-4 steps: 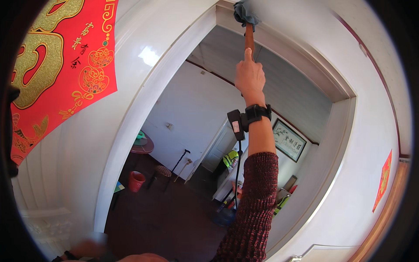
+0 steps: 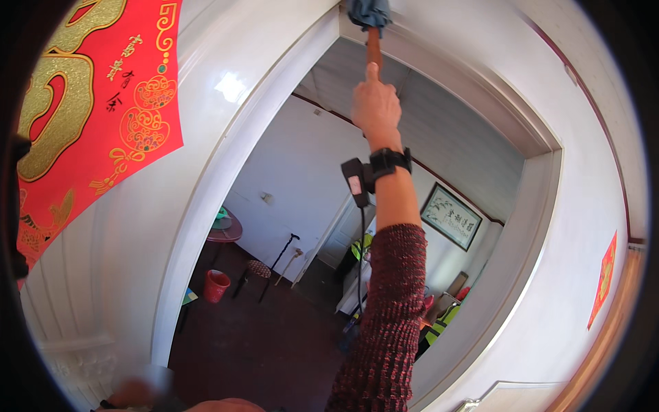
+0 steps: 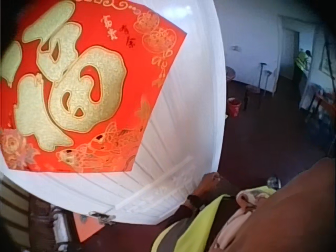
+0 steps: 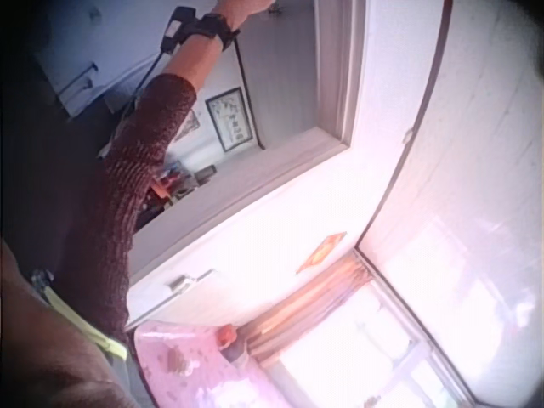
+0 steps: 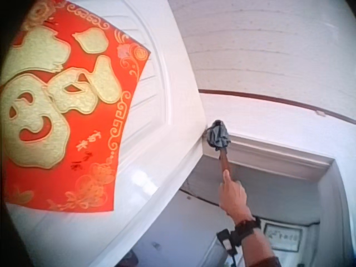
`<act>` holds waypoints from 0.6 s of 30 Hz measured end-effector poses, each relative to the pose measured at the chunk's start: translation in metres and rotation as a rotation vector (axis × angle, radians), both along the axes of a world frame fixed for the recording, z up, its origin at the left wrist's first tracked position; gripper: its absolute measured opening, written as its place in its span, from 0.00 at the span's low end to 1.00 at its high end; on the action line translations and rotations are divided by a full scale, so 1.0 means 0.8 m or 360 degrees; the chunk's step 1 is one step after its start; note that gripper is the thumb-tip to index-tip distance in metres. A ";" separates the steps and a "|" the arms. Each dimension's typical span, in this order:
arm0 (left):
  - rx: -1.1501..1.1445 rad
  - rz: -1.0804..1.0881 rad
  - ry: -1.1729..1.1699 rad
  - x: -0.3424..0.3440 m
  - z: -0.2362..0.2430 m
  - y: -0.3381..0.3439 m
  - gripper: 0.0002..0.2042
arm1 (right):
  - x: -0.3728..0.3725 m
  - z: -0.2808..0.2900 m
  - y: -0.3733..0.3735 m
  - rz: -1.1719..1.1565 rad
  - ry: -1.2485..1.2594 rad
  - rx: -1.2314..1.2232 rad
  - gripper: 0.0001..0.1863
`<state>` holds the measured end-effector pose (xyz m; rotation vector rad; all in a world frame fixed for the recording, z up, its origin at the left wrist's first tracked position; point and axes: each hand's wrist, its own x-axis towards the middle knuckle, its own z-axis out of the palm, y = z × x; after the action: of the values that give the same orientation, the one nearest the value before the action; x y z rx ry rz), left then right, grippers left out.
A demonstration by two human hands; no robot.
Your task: The person wipes a white door frame and adjacent wall with a cloth, moving from top to bottom and then to the lower sections. The person also wipes the door surface itself. A second person in a yellow vest is visible in the background.
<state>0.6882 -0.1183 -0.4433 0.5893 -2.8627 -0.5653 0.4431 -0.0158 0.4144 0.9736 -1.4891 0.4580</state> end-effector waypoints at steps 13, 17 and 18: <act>0.0780 0.0441 0.0578 0.007 0.173 0.061 0.12 | -0.033 -0.003 0.007 0.0288 0.0127 -0.0126 0.27; 0.0773 0.0376 0.0597 -0.015 0.197 0.076 0.10 | -0.057 0.001 0.066 0.0202 0.0017 -0.0201 0.26; 0.0770 0.0339 0.0599 -0.022 0.197 0.079 0.10 | -0.063 0.000 0.084 0.0211 -0.0017 -0.0234 0.27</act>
<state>0.6709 -0.0554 -0.2856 0.7490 -2.2791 -1.1981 0.3930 0.0518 0.4141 0.9576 -1.3852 0.6600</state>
